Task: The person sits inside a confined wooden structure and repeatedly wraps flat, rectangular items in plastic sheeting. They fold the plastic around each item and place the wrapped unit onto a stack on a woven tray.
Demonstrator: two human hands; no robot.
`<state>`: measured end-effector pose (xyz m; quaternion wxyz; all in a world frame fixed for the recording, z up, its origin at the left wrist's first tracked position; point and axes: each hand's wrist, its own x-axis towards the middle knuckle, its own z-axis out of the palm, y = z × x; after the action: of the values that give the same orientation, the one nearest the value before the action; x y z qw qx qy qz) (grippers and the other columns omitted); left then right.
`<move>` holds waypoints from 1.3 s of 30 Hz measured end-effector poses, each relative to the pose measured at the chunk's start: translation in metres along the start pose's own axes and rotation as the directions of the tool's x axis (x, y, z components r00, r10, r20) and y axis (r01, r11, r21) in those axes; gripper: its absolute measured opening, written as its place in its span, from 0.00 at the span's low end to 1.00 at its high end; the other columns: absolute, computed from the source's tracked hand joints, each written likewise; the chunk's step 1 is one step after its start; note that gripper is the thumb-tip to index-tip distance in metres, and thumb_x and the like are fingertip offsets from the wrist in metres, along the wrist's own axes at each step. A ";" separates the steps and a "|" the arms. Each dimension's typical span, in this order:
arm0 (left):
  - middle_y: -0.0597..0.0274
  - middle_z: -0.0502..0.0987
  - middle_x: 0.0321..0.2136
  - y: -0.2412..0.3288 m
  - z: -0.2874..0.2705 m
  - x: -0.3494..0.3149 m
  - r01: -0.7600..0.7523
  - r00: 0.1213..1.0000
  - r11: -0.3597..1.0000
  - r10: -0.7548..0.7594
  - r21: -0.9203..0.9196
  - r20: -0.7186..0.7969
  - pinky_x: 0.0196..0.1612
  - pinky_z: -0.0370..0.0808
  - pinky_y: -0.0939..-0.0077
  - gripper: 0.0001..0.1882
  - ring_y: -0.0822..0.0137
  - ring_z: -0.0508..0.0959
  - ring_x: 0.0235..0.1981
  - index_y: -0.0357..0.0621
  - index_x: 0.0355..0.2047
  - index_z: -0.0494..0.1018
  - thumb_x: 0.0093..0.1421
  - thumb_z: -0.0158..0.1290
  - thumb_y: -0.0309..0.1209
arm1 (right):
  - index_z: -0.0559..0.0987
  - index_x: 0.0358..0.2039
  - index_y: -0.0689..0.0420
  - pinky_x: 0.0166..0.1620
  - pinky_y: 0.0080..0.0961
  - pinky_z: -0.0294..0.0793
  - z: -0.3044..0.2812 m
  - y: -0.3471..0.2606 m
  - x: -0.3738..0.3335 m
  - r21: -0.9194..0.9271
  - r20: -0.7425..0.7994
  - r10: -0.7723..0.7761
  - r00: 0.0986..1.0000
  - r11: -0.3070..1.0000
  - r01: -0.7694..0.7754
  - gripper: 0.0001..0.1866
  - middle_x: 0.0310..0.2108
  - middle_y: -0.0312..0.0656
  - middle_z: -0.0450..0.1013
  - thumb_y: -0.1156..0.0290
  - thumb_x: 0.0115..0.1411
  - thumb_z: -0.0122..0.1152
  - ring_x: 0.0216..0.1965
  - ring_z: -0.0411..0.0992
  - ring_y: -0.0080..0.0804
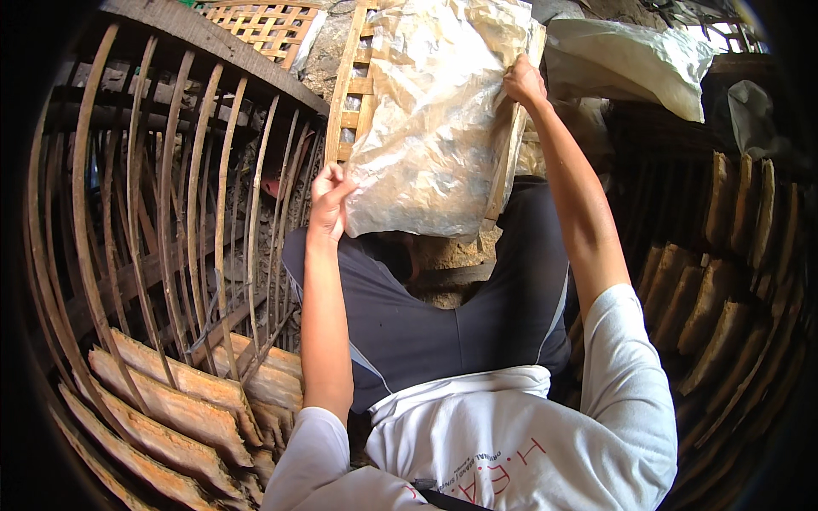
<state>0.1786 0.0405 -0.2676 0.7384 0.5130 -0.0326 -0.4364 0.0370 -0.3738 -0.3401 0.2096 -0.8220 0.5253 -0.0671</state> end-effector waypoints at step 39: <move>0.43 0.44 0.73 -0.094 0.028 0.005 0.022 0.881 -0.182 0.468 0.983 0.066 0.73 0.36 0.43 0.58 0.46 0.43 0.75 0.34 0.73 0.42 0.55 0.56 0.57 | 0.55 0.73 0.42 0.74 0.55 0.31 0.061 -0.094 -0.143 0.344 0.325 -0.945 0.015 0.133 0.930 0.41 0.75 0.33 0.47 0.32 0.67 0.29 0.75 0.43 0.38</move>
<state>0.1108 0.0078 -0.3303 0.1570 0.9347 -0.3176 -0.0284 0.0733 -0.1958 -0.3403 0.2464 -0.9441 -0.2190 0.0058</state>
